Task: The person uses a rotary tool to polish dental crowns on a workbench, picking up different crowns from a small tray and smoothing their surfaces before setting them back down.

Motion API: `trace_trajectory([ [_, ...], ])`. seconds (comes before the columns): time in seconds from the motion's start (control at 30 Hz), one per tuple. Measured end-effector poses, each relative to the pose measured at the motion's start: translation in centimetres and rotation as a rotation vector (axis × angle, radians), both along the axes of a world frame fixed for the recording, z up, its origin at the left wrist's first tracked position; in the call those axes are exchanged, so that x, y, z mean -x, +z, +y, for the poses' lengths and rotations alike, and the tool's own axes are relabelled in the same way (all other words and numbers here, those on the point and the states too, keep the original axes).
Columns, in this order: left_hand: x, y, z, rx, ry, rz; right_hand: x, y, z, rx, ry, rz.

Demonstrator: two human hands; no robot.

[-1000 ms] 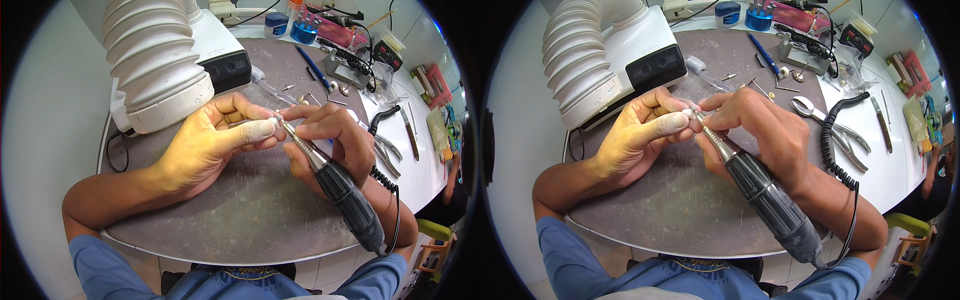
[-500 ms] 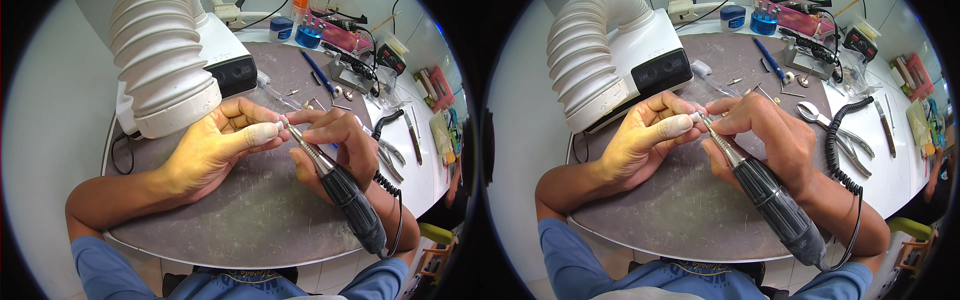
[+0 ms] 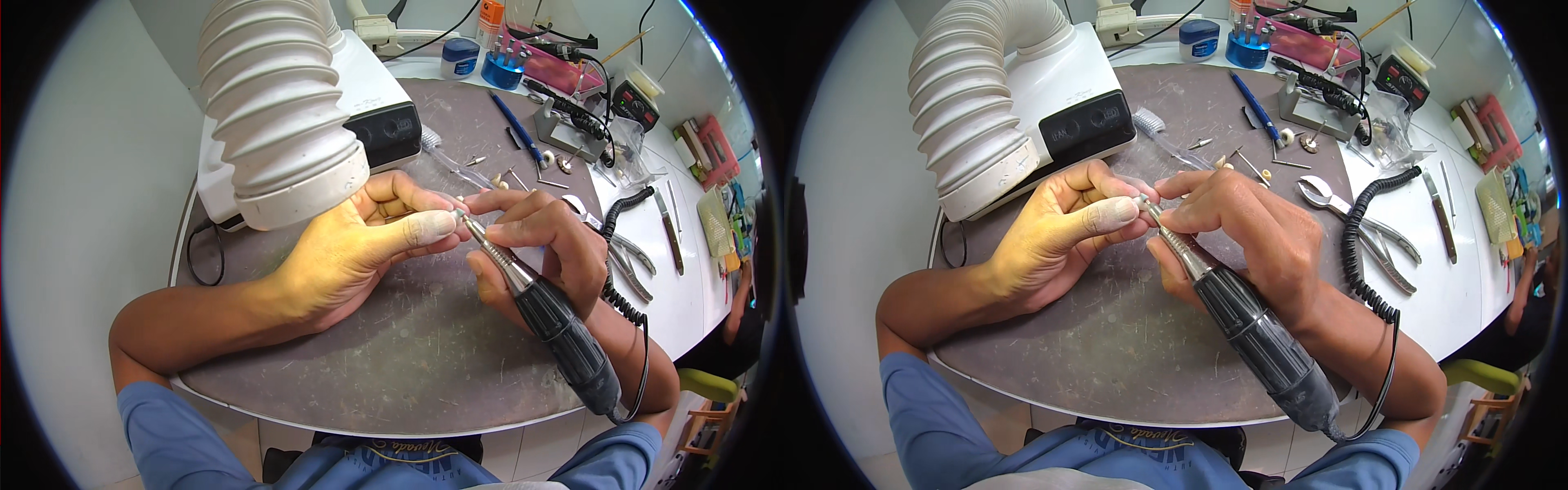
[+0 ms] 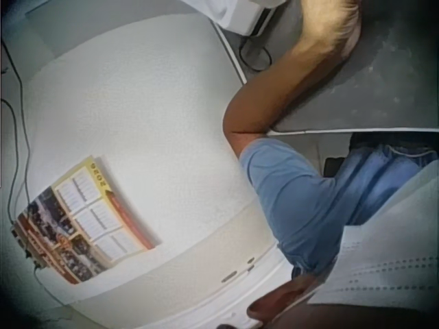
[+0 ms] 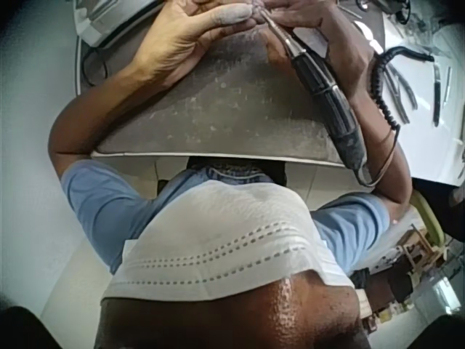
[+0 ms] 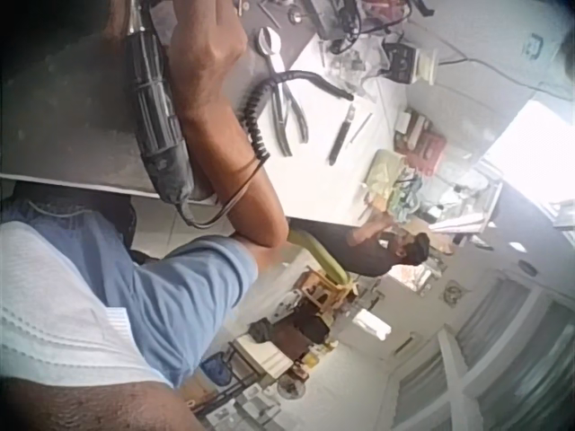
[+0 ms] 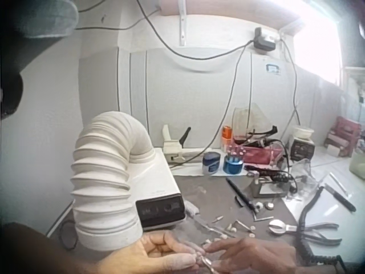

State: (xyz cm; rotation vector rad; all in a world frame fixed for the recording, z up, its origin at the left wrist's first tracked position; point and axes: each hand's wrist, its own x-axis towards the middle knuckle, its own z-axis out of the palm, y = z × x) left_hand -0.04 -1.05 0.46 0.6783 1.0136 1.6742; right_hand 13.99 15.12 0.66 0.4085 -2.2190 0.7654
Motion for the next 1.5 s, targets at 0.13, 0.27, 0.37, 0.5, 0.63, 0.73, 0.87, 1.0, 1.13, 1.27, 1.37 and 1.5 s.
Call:
trace_trajectory([
  [0.13,-0.11,0.23,0.14,-0.004,-0.014,-0.020,0.03,0.08,0.02,0.019,-0.001,0.007],
  [0.27,-0.10,0.40,0.23,-0.005,-0.012,-0.002,0.69,-0.20,-0.15,0.033,-0.058,0.143],
  [0.37,0.00,0.18,0.09,-0.004,-0.005,0.000,0.97,-0.23,-0.13,0.057,-0.044,0.134],
  [0.5,0.00,0.18,0.25,0.003,-0.006,0.004,0.18,0.08,0.19,-0.017,0.032,0.034],
  [0.63,-0.05,0.14,0.10,-0.009,-0.012,0.007,0.08,0.12,0.12,-0.014,0.019,0.024],
  [0.73,0.03,0.00,0.07,-0.015,-0.013,-0.004,0.08,-0.04,0.04,-0.009,0.010,0.016],
  [0.87,0.00,0.18,0.12,-0.010,-0.018,-0.016,0.08,0.09,0.08,-0.010,-0.014,0.015],
  [1.0,-0.11,0.22,0.06,-0.016,-0.014,-0.007,0.27,0.07,-0.09,0.003,0.007,0.020],
  [1.13,0.00,-0.07,0.16,-0.026,-0.013,0.002,0.76,-0.17,-0.08,0.041,-0.033,0.126],
  [1.27,0.00,-0.01,0.05,-0.023,-0.017,0.002,0.78,-0.08,-0.28,0.051,-0.048,0.125],
  [1.37,0.03,-0.14,0.07,-0.022,-0.015,0.000,0.18,-0.14,0.22,0.003,0.025,0.010],
  [1.5,0.09,0.28,0.11,-0.016,-0.018,0.011,0.12,0.09,-0.09,-0.001,-0.006,-0.009],
])
